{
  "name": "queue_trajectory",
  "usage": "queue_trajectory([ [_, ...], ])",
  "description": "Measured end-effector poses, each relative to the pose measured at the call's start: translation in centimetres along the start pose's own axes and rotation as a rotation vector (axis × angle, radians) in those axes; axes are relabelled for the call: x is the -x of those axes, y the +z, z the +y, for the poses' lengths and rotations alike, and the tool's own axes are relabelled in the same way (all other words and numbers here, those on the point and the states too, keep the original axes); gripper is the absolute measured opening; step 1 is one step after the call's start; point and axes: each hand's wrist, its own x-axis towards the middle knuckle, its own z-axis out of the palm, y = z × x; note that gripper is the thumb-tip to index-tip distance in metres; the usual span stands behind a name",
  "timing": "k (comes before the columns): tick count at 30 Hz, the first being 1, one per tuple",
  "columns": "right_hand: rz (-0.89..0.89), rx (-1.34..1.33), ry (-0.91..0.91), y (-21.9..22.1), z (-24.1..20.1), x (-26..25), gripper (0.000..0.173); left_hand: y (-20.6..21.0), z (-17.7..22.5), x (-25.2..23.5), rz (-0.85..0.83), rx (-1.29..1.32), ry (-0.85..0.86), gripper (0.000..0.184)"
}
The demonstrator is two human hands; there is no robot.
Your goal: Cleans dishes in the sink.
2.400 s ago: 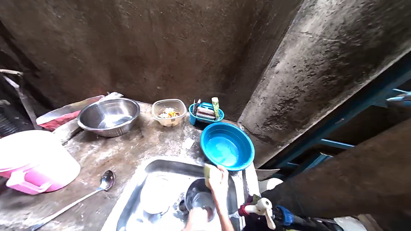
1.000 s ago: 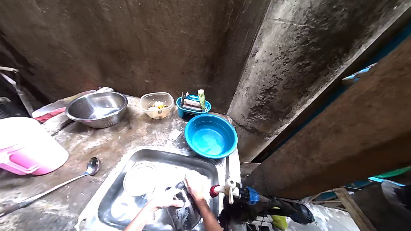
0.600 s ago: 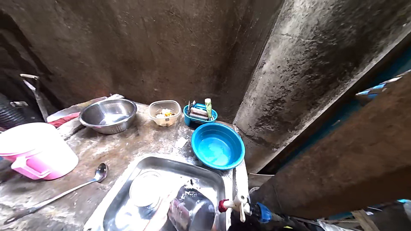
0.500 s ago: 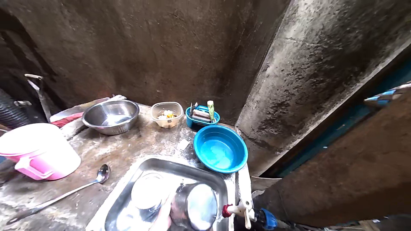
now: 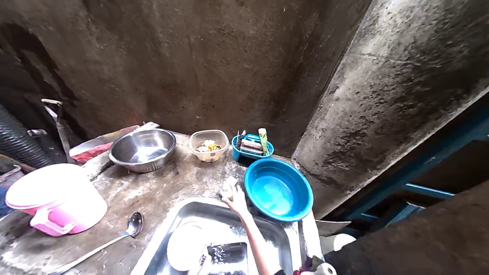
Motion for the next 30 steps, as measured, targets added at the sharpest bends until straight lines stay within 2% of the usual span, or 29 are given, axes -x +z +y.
queue_trajectory([
  [2,0.096,-0.184,-0.118,0.3,0.2,2.9,0.066,0.2,-0.2,-0.7,-0.078,-0.142,0.031,0.033],
  [4,0.059,-0.335,-0.256,0.3,1.4,7.9,0.048,1.0,-0.4,-2.1,-0.182,-0.300,0.115,0.026],
  [6,0.030,-0.308,-0.344,0.7,4.2,12.9,0.040,2.5,-0.3,-4.1,-0.347,-0.479,0.244,0.028],
  [7,0.063,-0.284,-0.334,0.8,5.8,15.1,0.038,3.6,0.1,-5.3,-0.446,-0.622,0.308,0.036],
  [9,0.278,-0.294,-0.295,1.2,9.0,18.2,0.033,6.7,2.0,-6.6,-0.634,-0.893,0.400,0.050],
  [11,0.413,-0.371,-0.087,0.1,9.9,21.4,0.024,10.2,3.7,-6.6,-0.740,-1.048,0.431,0.060],
  [13,0.465,-0.381,0.244,-0.7,9.9,23.3,0.022,13.5,3.9,-6.4,-0.726,-1.099,0.464,0.063],
  [15,0.451,-0.316,0.437,-0.7,9.1,24.1,0.031,16.4,3.4,-5.4,-0.633,-1.130,0.482,0.058],
  [18,0.452,-0.298,0.477,0.1,7.2,24.9,0.032,18.0,1.5,-2.0,-0.605,-1.201,0.495,0.040],
  [19,0.505,-0.332,0.453,0.5,7.3,24.9,0.030,17.6,0.5,-0.7,-0.616,-1.169,0.548,0.044],
  [20,0.538,-0.385,0.435,0.8,7.6,24.9,0.031,16.6,-0.9,0.5,-0.608,-1.081,0.665,0.047],
  [22,0.569,-0.456,0.406,1.2,7.9,24.7,0.032,14.7,-3.5,1.7,-0.488,-0.969,0.953,0.048],
  [24,0.559,-0.416,0.375,1.2,7.7,24.5,0.033,13.0,-4.4,1.2,-0.344,-0.930,1.099,0.049],
  [25,0.583,-0.413,0.340,1.0,7.3,24.6,0.031,12.2,-3.9,0.7,-0.319,-0.926,1.016,0.053],
  [27,0.723,-0.440,0.205,1.1,7.2,24.7,0.025,11.4,-2.3,-0.3,-0.272,-0.770,0.563,0.051],
  [29,0.902,-0.419,0.080,1.0,6.7,24.5,0.031,12.0,-2.8,-1.5,-0.154,-0.247,0.142,0.042],
  [30,0.957,-0.393,0.049,0.8,6.5,24.5,0.035,12.0,-3.6,-1.5,-0.152,-0.030,-0.027,0.048],
])
